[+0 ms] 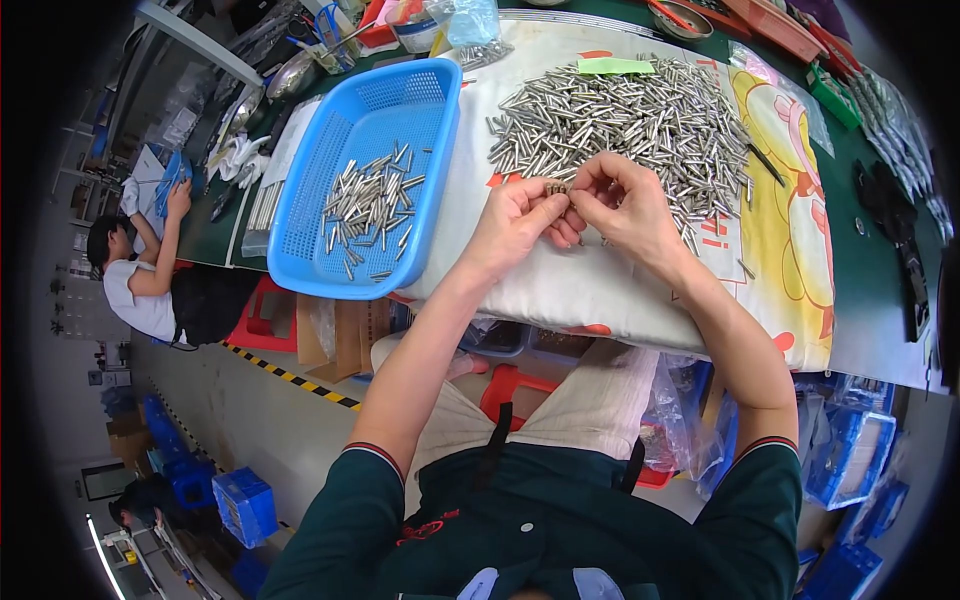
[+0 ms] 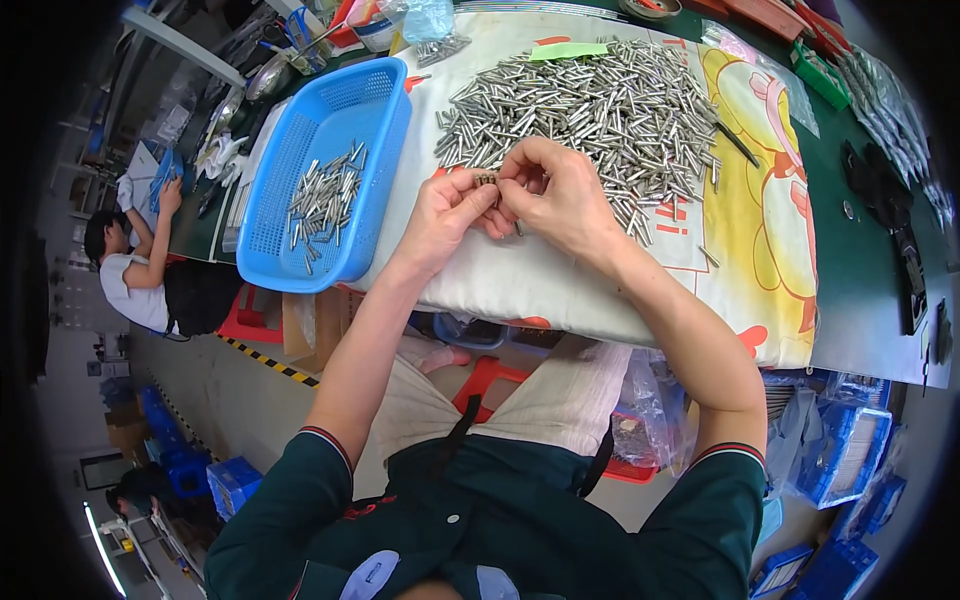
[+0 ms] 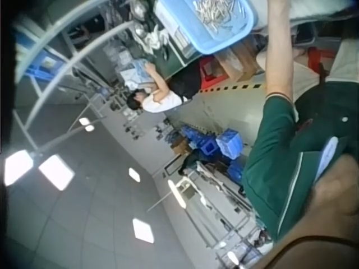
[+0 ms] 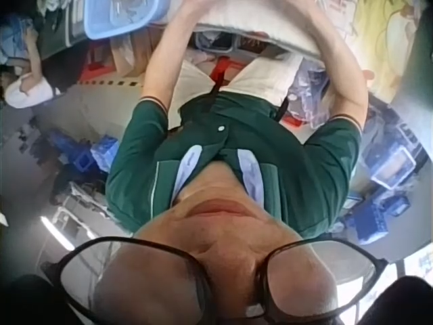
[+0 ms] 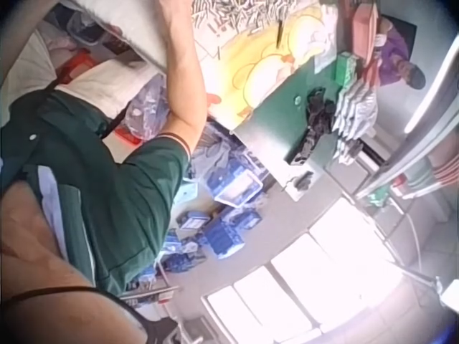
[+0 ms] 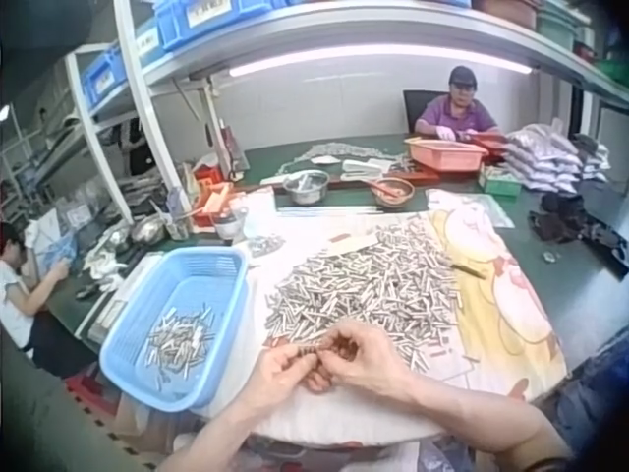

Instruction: Sorting small metal cylindrical components from a large pile into a blue basket on a workbench.

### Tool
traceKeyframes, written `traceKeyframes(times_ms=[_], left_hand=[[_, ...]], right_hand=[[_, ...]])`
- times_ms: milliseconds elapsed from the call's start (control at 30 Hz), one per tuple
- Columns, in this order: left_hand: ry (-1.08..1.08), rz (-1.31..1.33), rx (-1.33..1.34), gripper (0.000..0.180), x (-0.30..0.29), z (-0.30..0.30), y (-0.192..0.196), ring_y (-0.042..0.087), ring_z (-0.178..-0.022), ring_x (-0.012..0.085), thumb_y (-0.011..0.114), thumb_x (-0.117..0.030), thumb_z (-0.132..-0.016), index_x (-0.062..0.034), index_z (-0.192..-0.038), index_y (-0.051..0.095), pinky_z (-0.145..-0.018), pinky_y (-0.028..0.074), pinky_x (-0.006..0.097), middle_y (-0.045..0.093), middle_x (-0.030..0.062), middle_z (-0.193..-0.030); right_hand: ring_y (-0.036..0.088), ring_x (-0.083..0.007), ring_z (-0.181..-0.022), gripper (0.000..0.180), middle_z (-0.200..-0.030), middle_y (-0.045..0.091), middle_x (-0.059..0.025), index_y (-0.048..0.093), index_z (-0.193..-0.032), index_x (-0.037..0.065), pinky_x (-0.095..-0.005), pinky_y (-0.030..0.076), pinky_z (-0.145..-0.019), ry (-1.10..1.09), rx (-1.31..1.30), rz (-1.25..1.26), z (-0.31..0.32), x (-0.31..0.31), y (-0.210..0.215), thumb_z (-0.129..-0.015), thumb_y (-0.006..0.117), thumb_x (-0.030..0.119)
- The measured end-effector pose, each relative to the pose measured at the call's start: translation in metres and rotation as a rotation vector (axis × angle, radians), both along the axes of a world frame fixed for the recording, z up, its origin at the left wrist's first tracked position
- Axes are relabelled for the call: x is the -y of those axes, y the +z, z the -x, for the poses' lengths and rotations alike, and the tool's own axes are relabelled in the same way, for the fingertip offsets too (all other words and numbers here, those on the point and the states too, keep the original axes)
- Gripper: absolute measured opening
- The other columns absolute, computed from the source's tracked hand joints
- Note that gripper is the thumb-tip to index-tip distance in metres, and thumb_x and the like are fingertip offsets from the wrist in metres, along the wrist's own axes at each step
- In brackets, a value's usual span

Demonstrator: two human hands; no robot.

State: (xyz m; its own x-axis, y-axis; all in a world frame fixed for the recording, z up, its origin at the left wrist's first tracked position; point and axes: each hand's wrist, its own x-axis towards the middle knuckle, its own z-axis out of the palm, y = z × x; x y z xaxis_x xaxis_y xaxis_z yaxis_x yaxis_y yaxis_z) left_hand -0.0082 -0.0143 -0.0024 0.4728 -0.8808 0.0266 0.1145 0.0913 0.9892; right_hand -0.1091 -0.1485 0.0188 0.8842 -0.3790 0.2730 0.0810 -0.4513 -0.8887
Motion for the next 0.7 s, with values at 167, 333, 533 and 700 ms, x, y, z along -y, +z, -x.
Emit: traceKeyframes(times_ms=[167,333,533,700], left_hand=[[0.078,-0.033,0.161,0.016,-0.023,0.015,0.017,0.061,-0.064,0.0130,0.049,-0.007,-0.090,0.0042,-0.095,0.059,-0.057,0.050,0.024,0.063,0.0091,-0.075],[0.367,-0.030,1.121,0.015,-0.072,0.026,0.074,0.061,-0.058,0.0192,0.061,0.002,-0.078,0.0013,-0.093,0.061,-0.052,0.046,0.027,0.063,0.0120,-0.072],[0.529,-0.497,1.346,0.014,-0.119,-0.032,0.094,0.062,-0.063,0.0294,0.057,-0.004,-0.081,0.0018,-0.094,0.061,-0.057,0.046,0.035,0.062,0.0182,-0.074],[0.445,-0.830,1.323,0.017,-0.136,-0.061,0.091,0.065,-0.069,0.0243,0.054,-0.003,-0.083,0.0018,-0.098,0.060,-0.064,0.049,0.030,0.064,0.0156,-0.076]], right_hand=[[0.043,-0.0029,-0.055,0.006,-0.063,0.052,0.0034,0.057,-0.077,0.002,-0.0184,0.037,-0.049,-0.044,0.151,-0.116,-0.002,0.001,-0.004,-0.074,0.060,0.007],[0.042,-0.0025,-0.056,0.005,-0.064,0.052,0.0038,0.058,-0.076,0.002,-0.0180,0.036,-0.050,-0.123,0.164,-0.164,-0.003,0.009,-0.008,-0.074,0.060,0.006],[0.042,-0.0023,-0.056,0.004,-0.064,0.052,0.0039,0.058,-0.076,0.001,-0.0177,0.036,-0.051,-0.125,0.167,-0.143,-0.006,0.007,-0.006,-0.074,0.059,0.005],[0.046,-0.0045,-0.057,0.006,-0.065,0.056,0.0013,0.059,-0.078,0.001,-0.0195,0.040,-0.053,-0.118,0.129,-0.033,-0.005,0.005,-0.008,-0.075,0.060,0.006]])
